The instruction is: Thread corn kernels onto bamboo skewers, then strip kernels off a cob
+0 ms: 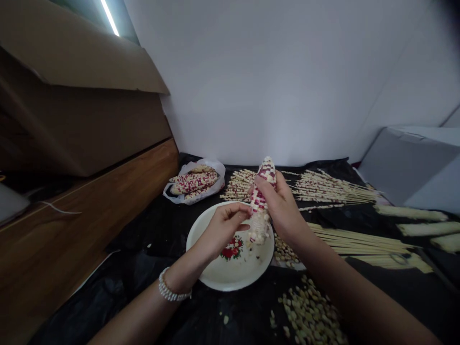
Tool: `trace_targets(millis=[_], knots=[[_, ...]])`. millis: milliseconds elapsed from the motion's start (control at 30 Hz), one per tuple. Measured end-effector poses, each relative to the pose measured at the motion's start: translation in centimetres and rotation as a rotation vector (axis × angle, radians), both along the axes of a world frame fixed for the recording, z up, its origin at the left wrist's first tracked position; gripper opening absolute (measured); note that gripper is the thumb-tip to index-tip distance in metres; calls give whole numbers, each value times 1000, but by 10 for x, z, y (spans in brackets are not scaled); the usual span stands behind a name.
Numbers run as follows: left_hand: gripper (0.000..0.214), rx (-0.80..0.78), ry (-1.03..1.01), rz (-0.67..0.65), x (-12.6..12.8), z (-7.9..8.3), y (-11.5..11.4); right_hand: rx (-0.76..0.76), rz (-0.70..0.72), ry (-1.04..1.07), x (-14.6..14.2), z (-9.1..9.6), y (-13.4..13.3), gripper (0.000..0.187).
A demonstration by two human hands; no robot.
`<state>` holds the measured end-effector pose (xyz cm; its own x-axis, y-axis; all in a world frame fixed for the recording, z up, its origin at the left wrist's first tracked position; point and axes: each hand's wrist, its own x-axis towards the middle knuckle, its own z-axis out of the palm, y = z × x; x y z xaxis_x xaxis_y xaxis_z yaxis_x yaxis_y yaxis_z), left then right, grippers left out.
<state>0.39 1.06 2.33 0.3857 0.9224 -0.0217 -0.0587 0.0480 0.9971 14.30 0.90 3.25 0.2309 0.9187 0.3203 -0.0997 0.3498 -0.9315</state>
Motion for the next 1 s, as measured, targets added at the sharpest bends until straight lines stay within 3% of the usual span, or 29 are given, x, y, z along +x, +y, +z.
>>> trace_targets(millis=[100,267,733,900,1000], knots=[[12,-160,-72,-38,0,4,-3,16,-3,-2,1,-1,2,26],[18,-428,-298,-245,-2,7,-5,31,-51,-71,1,2,-1,25],[3,-324,-180,-142,0,-2,-5,63,-59,-158,-7,2,-7,22],[5,-356,-230,-231,-3,2,-5,16,-12,-101,-4,3,-5,26],[10,-333,-205,-212,-4,4,-5,28,-31,-119,-2,2,-4,26]])
